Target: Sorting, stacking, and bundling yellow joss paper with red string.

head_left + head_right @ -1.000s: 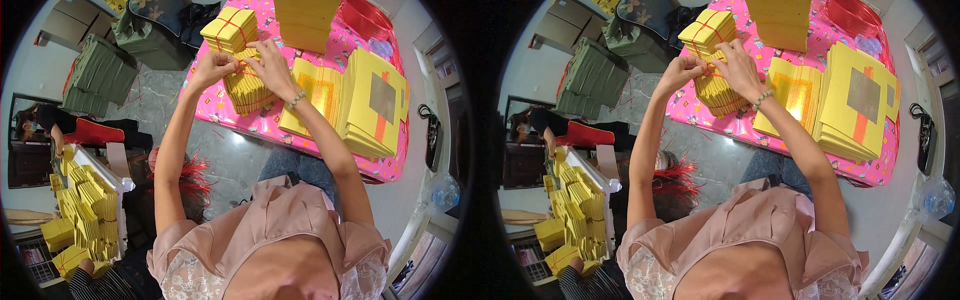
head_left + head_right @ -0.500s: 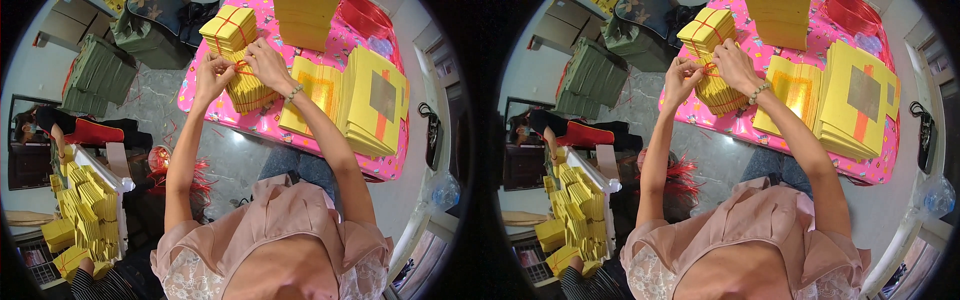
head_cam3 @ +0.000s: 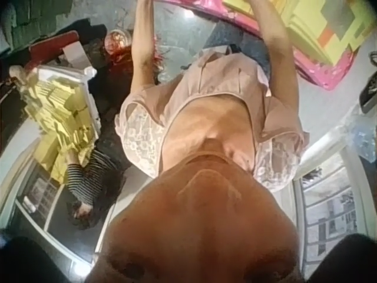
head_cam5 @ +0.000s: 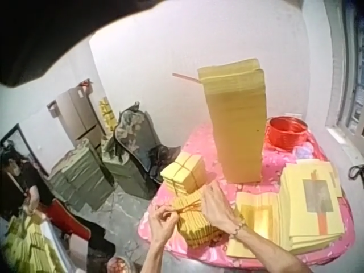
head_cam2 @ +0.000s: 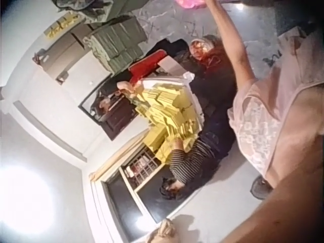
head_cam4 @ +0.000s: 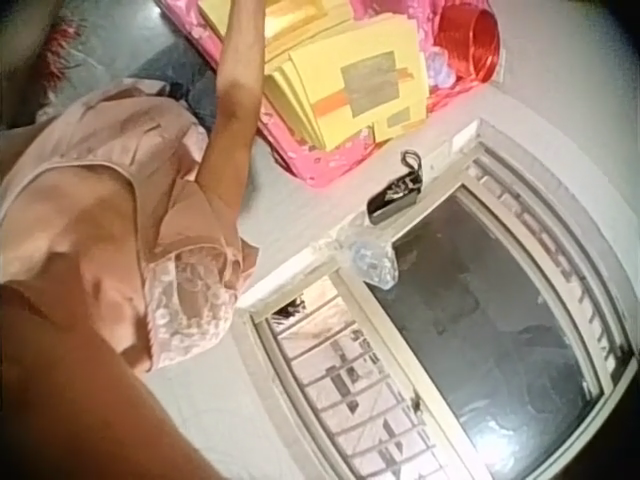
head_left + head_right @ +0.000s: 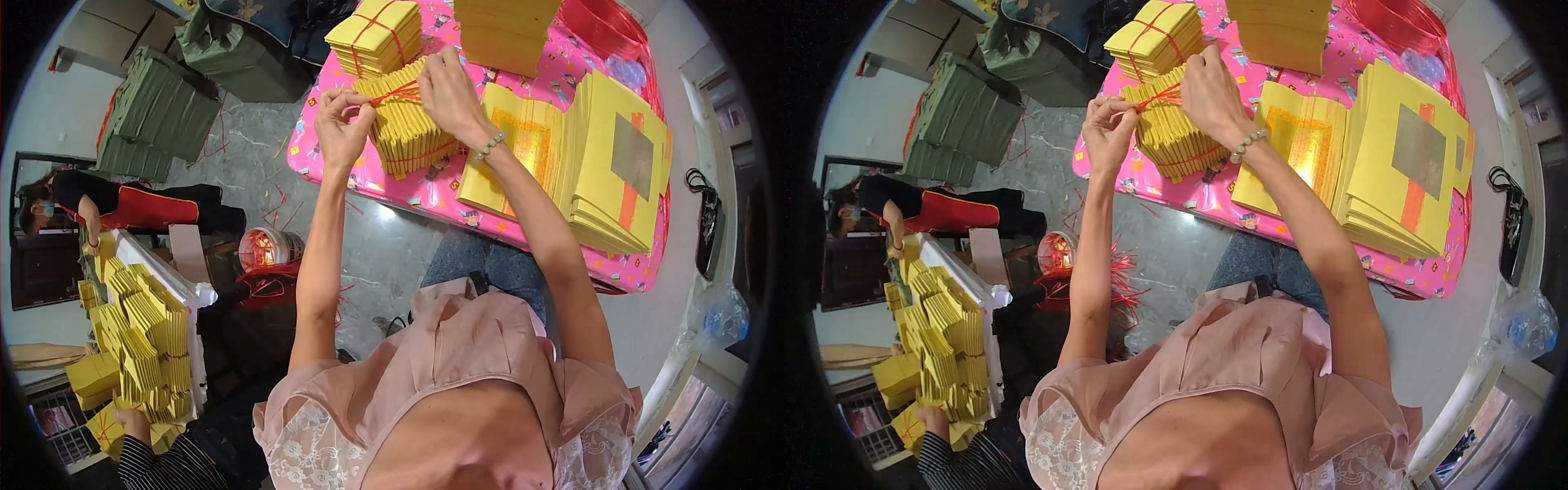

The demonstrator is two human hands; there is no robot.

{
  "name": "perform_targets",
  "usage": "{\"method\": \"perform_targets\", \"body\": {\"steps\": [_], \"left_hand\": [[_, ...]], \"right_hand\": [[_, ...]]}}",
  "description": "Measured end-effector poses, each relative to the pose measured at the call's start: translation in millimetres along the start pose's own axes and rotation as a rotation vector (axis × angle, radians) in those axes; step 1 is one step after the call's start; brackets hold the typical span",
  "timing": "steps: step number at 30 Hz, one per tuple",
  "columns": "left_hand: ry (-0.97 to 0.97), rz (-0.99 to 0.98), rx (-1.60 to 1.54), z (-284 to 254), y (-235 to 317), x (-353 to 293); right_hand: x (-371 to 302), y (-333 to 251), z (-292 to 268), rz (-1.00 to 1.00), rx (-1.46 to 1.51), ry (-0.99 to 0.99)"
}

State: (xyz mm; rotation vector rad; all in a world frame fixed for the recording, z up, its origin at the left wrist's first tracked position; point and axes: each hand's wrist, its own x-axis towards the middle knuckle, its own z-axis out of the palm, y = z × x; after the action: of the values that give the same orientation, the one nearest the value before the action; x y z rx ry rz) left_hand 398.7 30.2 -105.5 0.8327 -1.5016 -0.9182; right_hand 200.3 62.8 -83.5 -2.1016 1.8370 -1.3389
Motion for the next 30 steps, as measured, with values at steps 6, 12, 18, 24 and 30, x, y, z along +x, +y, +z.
{"method": "perform_targets", "body": {"steps": [6,12,18,24,30], "left_hand": [[0.029,-0.113,-0.119,1,7,-11],[0.025,-0.29,-0.227,22,-7,-16],[-0.053,-0.355,-0.444,17,-5,-18],[-0.056,-0.367,-0.388,16,-1,-15],[-0.075,-0.336,-0.364,15,-5,-16]], "right_hand": [[0,6,-23,0.255,0.135,0.038],[1,24,-5,0.562,0.583,-0.235],[-26,20,6,0.524,0.757,-0.288],[-19,12,2,0.539,0.748,-0.278],[-21,14,6,0.568,0.761,-0.209]]}}
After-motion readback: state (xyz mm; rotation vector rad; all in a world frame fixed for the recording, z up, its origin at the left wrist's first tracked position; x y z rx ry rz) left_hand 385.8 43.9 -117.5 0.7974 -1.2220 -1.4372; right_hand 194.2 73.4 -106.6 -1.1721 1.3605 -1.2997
